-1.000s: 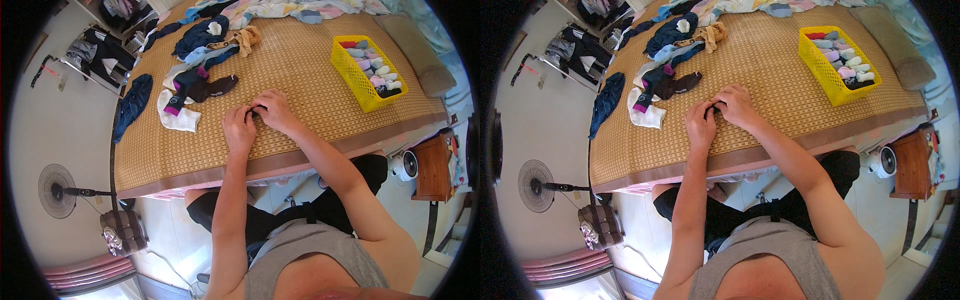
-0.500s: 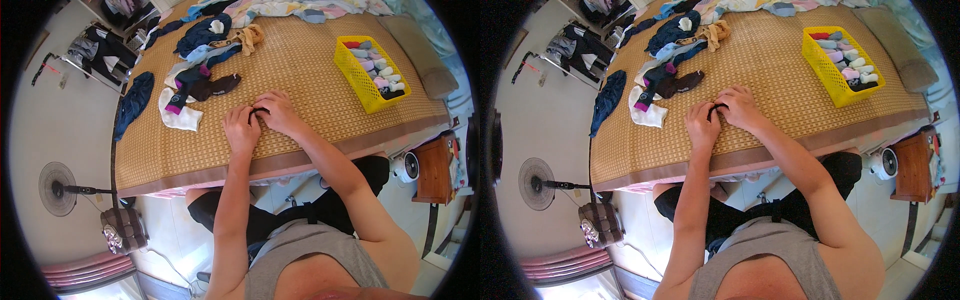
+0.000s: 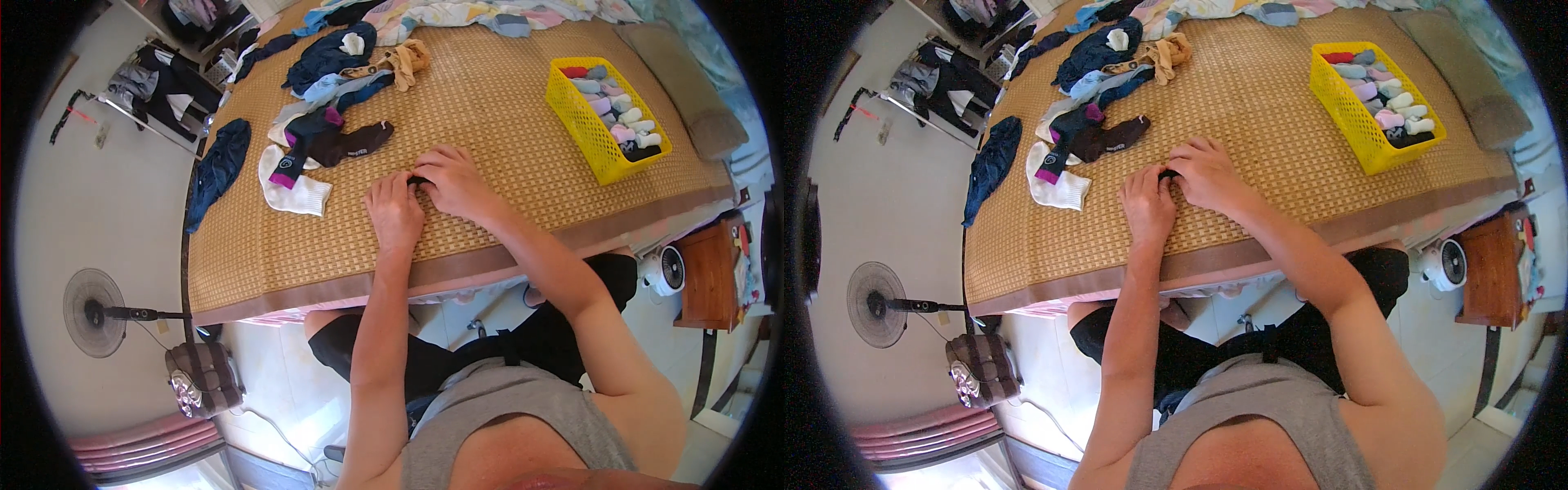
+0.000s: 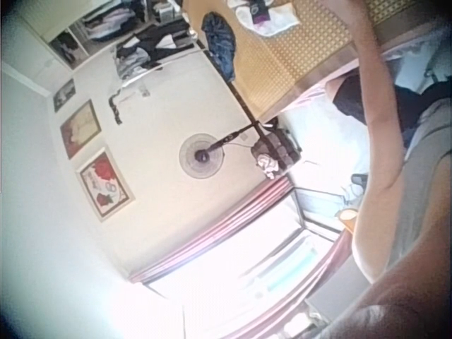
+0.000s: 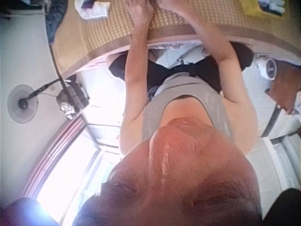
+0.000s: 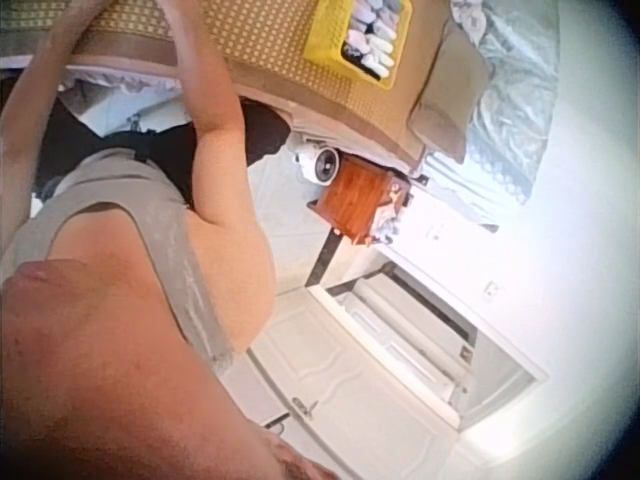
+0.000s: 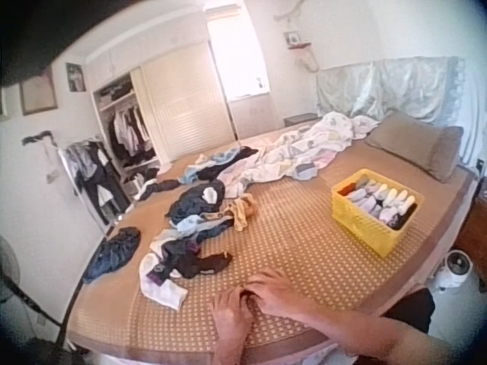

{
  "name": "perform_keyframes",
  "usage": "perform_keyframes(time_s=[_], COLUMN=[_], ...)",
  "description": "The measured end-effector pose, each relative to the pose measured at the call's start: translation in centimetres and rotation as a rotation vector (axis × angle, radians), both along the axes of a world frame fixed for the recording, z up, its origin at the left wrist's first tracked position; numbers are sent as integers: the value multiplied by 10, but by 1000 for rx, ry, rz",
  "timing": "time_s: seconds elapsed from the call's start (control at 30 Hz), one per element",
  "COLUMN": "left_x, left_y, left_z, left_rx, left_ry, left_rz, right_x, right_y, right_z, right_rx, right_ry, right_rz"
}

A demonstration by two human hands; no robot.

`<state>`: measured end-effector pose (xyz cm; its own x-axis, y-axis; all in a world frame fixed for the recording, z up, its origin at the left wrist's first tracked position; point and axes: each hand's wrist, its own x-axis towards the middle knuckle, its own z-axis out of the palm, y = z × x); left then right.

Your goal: Sort and fold various pairs of socks on a bed and place them into a yellow organizer basket.

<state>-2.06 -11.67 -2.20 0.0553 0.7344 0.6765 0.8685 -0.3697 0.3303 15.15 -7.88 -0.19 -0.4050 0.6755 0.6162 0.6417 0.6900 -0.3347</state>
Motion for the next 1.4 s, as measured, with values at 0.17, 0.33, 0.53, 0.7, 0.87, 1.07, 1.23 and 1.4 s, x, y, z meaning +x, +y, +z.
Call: perform_keyframes(time_s=[0.17, 0.33, 0.53, 0.7, 0.87, 1.07, 1.23, 1.4], left_x=[-8, 3, -5, -15, -7, -12, -13, -14], left_y=[1, 7, 10, 11, 7, 8, 8, 11], left_z=[-3, -2, -3, -12, -6, -9, -10, -14], left_rx=[-14, -48, 58, 46, -63, -47, -60, -93], left_ry=[-23, -107, -337, -431, -463, -412, -378, -392], left_rz=[-25, -78, -116, -102, -34, -52, -21, 1], right_x=[-6, 2, 4, 58, 176, 325, 361, 365], right_y=[13, 22, 17, 10, 4, 6, 8, 28], right_z=[13, 23, 45, 69, 141, 199, 176, 149], right_rx=[53, 45, 88, 62, 144, 29, -19, 26], right_ry=[-240, -427, -609, -436, -415, -466, -535, -544], right_rz=[83, 82, 93, 70, -134, -376, -339, -285])
